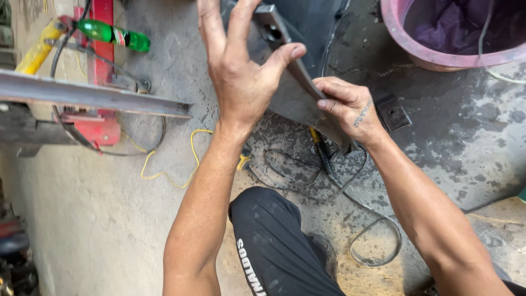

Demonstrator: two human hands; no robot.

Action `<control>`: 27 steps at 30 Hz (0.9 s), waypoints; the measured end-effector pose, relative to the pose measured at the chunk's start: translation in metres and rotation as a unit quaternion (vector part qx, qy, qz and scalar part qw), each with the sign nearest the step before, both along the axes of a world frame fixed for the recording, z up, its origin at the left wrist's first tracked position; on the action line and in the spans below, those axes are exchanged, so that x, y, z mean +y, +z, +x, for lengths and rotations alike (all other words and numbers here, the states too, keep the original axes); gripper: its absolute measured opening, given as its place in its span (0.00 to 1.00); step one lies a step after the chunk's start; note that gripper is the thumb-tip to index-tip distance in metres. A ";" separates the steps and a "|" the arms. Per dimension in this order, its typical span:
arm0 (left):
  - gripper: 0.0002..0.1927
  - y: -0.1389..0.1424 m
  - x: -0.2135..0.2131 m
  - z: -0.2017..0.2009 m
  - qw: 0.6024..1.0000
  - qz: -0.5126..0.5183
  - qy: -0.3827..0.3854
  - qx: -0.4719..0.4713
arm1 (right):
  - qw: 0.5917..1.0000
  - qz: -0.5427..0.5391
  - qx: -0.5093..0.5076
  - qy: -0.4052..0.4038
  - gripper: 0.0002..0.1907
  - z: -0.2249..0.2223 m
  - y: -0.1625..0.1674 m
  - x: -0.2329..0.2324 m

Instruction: The person sits on the workshop floor and uses a heat gun to heat a plastic motorcycle fairing panel, bending and pressing its edges by hand to reshape it. They wipe the panel with a cloth and scrape or trim the panel edge with a small blade.

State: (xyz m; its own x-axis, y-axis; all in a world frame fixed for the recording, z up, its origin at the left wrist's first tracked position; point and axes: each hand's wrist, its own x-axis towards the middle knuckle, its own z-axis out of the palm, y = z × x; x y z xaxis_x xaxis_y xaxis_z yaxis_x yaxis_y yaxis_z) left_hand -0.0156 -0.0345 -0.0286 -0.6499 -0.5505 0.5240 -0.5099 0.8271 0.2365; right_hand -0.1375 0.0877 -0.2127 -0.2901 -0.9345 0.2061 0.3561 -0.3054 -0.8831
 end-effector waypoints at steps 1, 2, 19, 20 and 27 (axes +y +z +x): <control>0.44 0.001 -0.001 0.004 1.000 0.011 0.008 0.002 | 1.000 -0.005 0.006 0.000 0.17 0.003 0.000 -0.002; 0.44 0.000 -0.001 0.007 1.000 0.022 0.015 0.004 | 1.000 -0.007 0.010 -0.003 0.17 0.004 -0.001 -0.003; 0.39 0.017 0.007 0.049 0.998 0.035 -0.046 -0.013 | 0.938 0.134 -0.167 0.271 0.23 -0.003 -0.023 -0.046; 0.41 0.016 0.009 0.051 0.998 0.041 -0.046 -0.013 | 0.931 0.138 -0.164 0.294 0.24 -0.002 -0.027 -0.051; 0.48 0.014 0.023 0.067 0.998 0.063 -0.028 -0.010 | 0.906 0.095 -0.138 0.389 0.29 0.010 -0.037 -0.061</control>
